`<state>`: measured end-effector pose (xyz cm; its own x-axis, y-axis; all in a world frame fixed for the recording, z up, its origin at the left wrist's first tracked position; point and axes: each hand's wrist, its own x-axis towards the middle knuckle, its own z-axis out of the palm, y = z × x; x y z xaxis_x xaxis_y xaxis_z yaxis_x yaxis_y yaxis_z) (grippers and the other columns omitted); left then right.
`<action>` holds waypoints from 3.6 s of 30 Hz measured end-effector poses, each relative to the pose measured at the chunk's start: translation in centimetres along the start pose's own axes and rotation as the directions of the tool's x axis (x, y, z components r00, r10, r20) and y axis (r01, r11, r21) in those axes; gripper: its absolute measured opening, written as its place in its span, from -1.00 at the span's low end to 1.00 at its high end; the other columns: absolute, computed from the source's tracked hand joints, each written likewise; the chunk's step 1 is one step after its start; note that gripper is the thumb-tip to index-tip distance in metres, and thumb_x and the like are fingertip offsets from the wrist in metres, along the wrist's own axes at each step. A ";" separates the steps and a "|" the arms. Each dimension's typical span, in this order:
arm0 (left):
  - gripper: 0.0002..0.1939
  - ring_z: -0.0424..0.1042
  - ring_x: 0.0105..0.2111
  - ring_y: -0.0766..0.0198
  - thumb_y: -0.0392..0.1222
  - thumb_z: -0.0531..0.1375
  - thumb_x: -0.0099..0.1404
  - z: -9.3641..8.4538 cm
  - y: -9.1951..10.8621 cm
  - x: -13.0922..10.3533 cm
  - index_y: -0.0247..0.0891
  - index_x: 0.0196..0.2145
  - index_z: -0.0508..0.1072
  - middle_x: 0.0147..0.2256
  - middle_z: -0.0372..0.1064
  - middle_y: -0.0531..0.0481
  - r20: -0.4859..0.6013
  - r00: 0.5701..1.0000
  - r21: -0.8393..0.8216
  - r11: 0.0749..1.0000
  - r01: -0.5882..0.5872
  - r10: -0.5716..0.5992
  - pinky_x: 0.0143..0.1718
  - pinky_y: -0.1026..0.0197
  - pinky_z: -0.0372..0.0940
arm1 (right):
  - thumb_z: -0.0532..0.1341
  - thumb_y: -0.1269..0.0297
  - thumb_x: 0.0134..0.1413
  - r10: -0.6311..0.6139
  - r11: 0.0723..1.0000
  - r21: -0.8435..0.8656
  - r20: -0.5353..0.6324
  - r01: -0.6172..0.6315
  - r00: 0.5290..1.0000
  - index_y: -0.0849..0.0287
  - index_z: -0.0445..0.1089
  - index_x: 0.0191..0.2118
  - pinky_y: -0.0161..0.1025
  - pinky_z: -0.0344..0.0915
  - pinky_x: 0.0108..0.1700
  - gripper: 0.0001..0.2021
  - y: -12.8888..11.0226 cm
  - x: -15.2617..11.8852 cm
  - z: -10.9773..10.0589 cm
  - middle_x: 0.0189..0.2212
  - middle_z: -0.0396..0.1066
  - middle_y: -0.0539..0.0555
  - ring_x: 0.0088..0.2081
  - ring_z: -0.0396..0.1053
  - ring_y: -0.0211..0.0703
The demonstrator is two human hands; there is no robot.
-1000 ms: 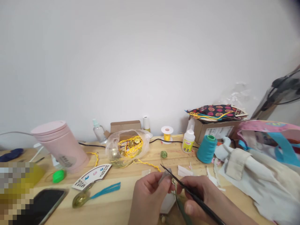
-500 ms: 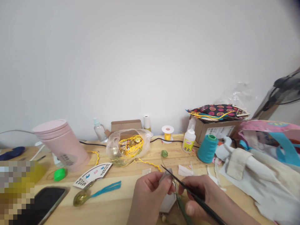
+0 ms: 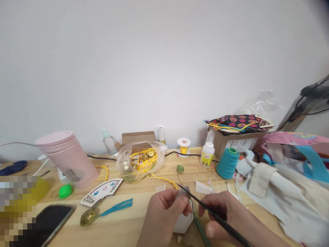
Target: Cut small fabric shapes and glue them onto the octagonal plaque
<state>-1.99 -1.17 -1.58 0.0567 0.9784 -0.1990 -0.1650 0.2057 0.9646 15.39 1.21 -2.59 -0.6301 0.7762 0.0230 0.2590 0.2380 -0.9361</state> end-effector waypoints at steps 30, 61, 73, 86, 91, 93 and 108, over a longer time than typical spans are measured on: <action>-0.77 0.16 -0.61 0.38 -0.15 0.22 0.00 0.9 0.4 -0.3 -0.34 -0.68 0.39 -0.67 0.27 0.07 0.012 1.000 -0.043 0.999 -0.023 0.024 -0.53 0.30 0.03 | 0.23 0.05 -0.17 -0.004 0.970 0.236 -0.247 0.064 0.969 0.19 0.23 -0.29 -0.39 0.03 -0.56 -0.64 -0.7 0.9 0.4 -0.51 0.26 -0.02 -0.57 0.08 -0.33; -0.85 0.34 -0.54 0.22 -0.15 0.25 -0.06 1.1 0.4 -0.7 -0.30 -0.60 0.51 -0.60 0.43 -0.03 0.026 0.999 0.274 0.961 0.039 -0.048 -0.51 0.28 0.16 | 0.14 0.48 -0.14 -0.061 0.998 0.010 -0.225 0.065 0.972 0.20 0.27 -0.37 -0.41 0.09 -0.53 -0.87 -1.3 0.2 0.4 -0.56 0.22 -0.07 -0.55 0.15 -0.32; -0.86 0.26 -0.64 0.39 -0.16 0.31 -0.11 2.0 0.9 -0.6 -0.28 -0.63 0.48 -0.70 0.34 0.08 -0.057 0.996 -0.248 0.965 -0.081 0.069 -0.56 0.36 0.15 | 0.06 -0.25 -0.21 -0.167 0.965 0.170 -0.182 0.198 0.969 0.20 0.26 -0.38 -0.37 -0.01 -0.59 -0.47 0.3 0.9 1.4 -0.62 0.07 -0.09 -0.58 0.00 -0.32; -0.79 0.35 -0.55 0.24 -0.10 0.32 -0.18 3.4 0.9 -0.1 -0.29 -0.67 0.45 -0.71 0.35 0.03 -0.241 0.965 -0.310 0.935 -0.175 0.101 -0.44 0.25 0.22 | 0.16 -0.16 -0.23 -0.077 0.951 0.274 -0.240 0.144 0.968 0.18 0.33 -0.42 -0.39 0.09 -0.57 -0.56 1.2 1.6 2.5 -0.61 0.18 -0.05 -0.55 0.13 -0.27; -0.79 0.29 -0.60 0.32 -0.11 0.32 -0.15 3.5 0.7 0.0 -0.29 -0.70 0.44 -0.70 0.33 0.05 -0.190 0.975 -0.313 0.935 -0.169 0.113 -0.51 0.31 0.21 | 0.17 -0.12 -0.20 -0.123 0.965 0.204 -0.210 0.167 0.970 0.22 0.35 -0.43 -0.37 0.13 -0.54 -0.57 1.1 1.7 1.8 -0.59 0.21 -0.03 -0.54 0.15 -0.26; -0.80 0.31 -0.59 0.31 -0.11 0.31 -0.14 3.5 0.7 0.0 -0.29 -0.69 0.43 -0.70 0.34 0.05 -0.194 0.977 -0.315 0.937 -0.153 0.094 -0.53 0.33 0.19 | 0.17 -0.12 -0.20 -0.132 0.966 0.194 -0.204 0.172 0.970 0.22 0.35 -0.43 -0.37 0.13 -0.54 -0.57 1.4 1.7 1.8 -0.59 0.22 -0.03 -0.55 0.15 -0.27; -0.79 0.34 -0.58 0.30 -0.10 0.33 -0.20 4.0 0.0 0.3 -0.30 -0.66 0.48 -0.68 0.40 0.02 -0.268 0.960 -0.316 0.934 -0.167 0.081 -0.49 0.32 0.23 | 0.09 -0.25 -0.25 -0.174 0.948 0.224 -0.236 0.228 0.956 0.24 0.33 -0.41 -0.38 0.00 -0.59 -0.45 1.3 1.5 2.0 -0.63 0.08 -0.06 -0.58 -0.01 -0.31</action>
<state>1.94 -0.97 -1.00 -0.2232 0.9617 -0.1593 -0.4744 0.0356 0.8796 13.32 1.50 -4.51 -0.4745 0.8385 0.2678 -0.0618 0.2717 -0.9604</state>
